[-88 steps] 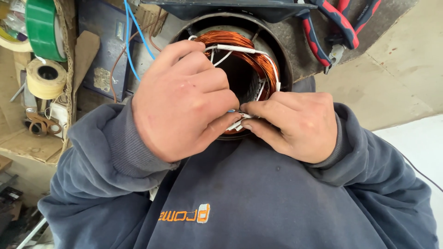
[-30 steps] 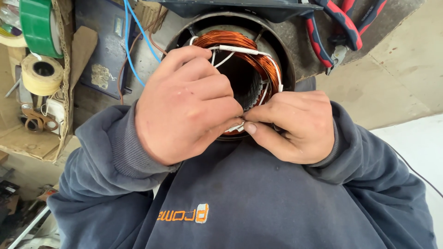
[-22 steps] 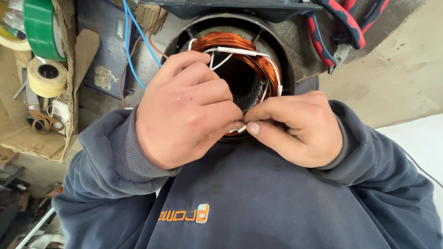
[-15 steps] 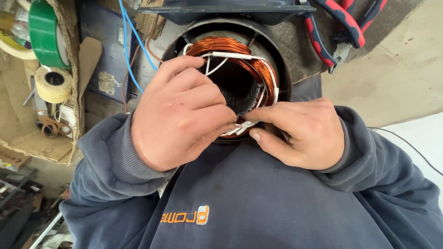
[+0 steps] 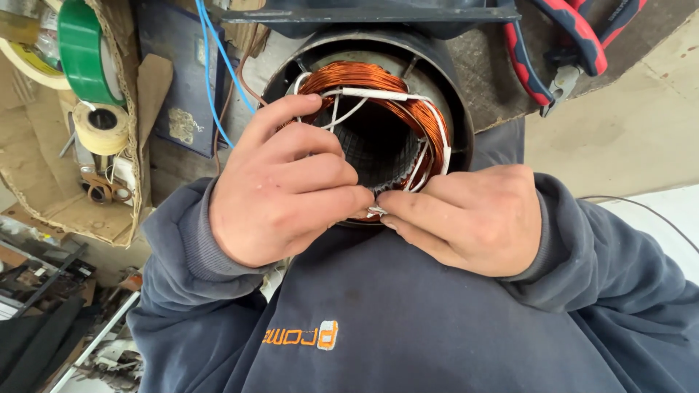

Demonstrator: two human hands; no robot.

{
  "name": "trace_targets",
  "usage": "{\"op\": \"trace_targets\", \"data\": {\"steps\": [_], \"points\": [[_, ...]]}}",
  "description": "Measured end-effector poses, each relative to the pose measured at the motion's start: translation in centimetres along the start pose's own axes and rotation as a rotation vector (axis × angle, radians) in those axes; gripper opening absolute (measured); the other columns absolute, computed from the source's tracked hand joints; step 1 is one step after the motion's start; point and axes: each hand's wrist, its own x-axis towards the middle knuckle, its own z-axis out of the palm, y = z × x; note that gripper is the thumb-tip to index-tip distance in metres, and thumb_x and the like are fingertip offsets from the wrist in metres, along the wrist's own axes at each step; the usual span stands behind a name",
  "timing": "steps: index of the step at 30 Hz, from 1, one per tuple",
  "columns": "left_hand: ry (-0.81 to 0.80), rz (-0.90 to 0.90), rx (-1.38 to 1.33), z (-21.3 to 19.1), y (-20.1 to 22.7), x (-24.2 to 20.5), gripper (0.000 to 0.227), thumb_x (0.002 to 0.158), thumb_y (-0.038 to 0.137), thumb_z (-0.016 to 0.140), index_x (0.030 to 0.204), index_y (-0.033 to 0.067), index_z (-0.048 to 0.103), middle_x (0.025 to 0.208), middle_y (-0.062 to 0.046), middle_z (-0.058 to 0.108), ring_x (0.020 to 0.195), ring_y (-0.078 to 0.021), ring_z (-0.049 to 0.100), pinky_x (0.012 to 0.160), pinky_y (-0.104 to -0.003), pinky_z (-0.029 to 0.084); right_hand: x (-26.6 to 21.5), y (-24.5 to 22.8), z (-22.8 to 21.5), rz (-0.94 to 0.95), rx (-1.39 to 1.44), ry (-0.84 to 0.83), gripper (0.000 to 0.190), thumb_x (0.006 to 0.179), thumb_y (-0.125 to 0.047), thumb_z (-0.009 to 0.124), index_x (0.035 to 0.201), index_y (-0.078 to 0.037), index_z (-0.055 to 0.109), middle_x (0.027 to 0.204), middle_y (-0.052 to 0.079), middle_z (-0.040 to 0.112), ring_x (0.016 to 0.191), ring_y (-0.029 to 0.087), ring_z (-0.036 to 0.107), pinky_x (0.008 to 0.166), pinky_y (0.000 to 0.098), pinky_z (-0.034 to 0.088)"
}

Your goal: The person is working on the internal wiring of a motor stator. They use pliers to strip the insulation from copper wires and then twist the exposed ends together by hand to create connections.

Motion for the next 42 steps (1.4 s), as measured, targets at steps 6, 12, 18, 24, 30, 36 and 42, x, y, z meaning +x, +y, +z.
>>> {"op": "trace_targets", "data": {"steps": [6,12,18,24,30,36,42], "points": [[0.0,-0.011,-0.02,0.1,-0.1,0.0,0.02,0.085,0.011,0.075,0.104,0.0196,0.075,0.097,0.006,0.064,0.105,-0.0194,0.061,0.12,-0.051,0.038,-0.1,0.3,0.0,0.041,0.009,-0.012,0.023,0.085,-0.022,0.085,0.102,-0.011,0.076,0.065,-0.002,0.057,0.056,0.017,0.06,0.046,0.0343,0.042],[-0.002,-0.018,-0.011,0.2,-0.1,-0.1,0.017,0.088,0.014,0.076,0.104,0.0199,0.075,0.098,0.006,0.065,0.105,-0.0189,0.062,0.119,-0.051,0.038,-0.1,1.0,0.0,-0.005,0.051,-0.027,0.023,0.083,-0.018,0.086,0.103,-0.012,0.077,0.065,-0.001,0.056,0.054,0.016,0.058,0.047,0.0339,0.043],[0.033,-0.052,-0.007,0.1,0.3,0.2,0.015,0.092,0.017,0.078,0.107,0.0202,0.076,0.097,0.006,0.064,0.103,-0.0181,0.063,0.12,-0.049,0.04,-0.3,1.0,0.1,0.014,0.049,-0.022,0.025,0.083,-0.021,0.087,0.103,-0.011,0.076,0.065,-0.002,0.057,0.054,0.016,0.059,0.046,0.033,0.042],[0.078,-0.033,0.036,0.5,0.4,0.1,0.024,0.091,0.016,0.075,0.116,0.0171,0.077,0.103,0.004,0.066,0.103,-0.0181,0.063,0.12,-0.049,0.041,0.0,0.5,-0.4,-0.01,0.007,0.029,0.025,0.082,-0.017,0.089,0.102,-0.008,0.077,0.063,-0.001,0.058,0.05,0.016,0.057,0.045,0.0335,0.041],[0.125,-0.018,0.021,1.2,0.4,-0.1,0.025,0.092,0.012,0.073,0.116,0.017,0.076,0.103,0.003,0.065,0.104,-0.0185,0.063,0.122,-0.049,0.041,0.1,0.4,-0.5,-0.029,0.078,0.084,0.024,0.081,-0.01,0.089,0.099,-0.005,0.074,0.07,0.002,0.065,0.054,0.018,0.059,0.049,0.0323,0.043],[0.147,-0.01,0.032,1.2,0.4,-0.2,0.022,0.091,0.013,0.073,0.113,0.0162,0.076,0.101,0.003,0.065,0.103,-0.0187,0.063,0.12,-0.049,0.042,0.1,-0.1,-1.0,-0.018,0.054,0.102,0.022,0.08,-0.007,0.087,0.098,-0.006,0.074,0.071,0.003,0.066,0.055,0.018,0.06,0.051,0.0324,0.044],[0.16,-0.005,0.015,1.4,0.2,-0.5,0.019,0.094,0.013,0.074,0.113,0.0159,0.075,0.101,0.003,0.066,0.103,-0.0191,0.064,0.121,-0.048,0.041,-0.4,0.1,-0.7,0.091,0.03,0.06,0.025,0.081,-0.009,0.086,0.103,-0.006,0.075,0.07,0.004,0.063,0.057,0.02,0.06,0.054,0.0349,0.044]]}}
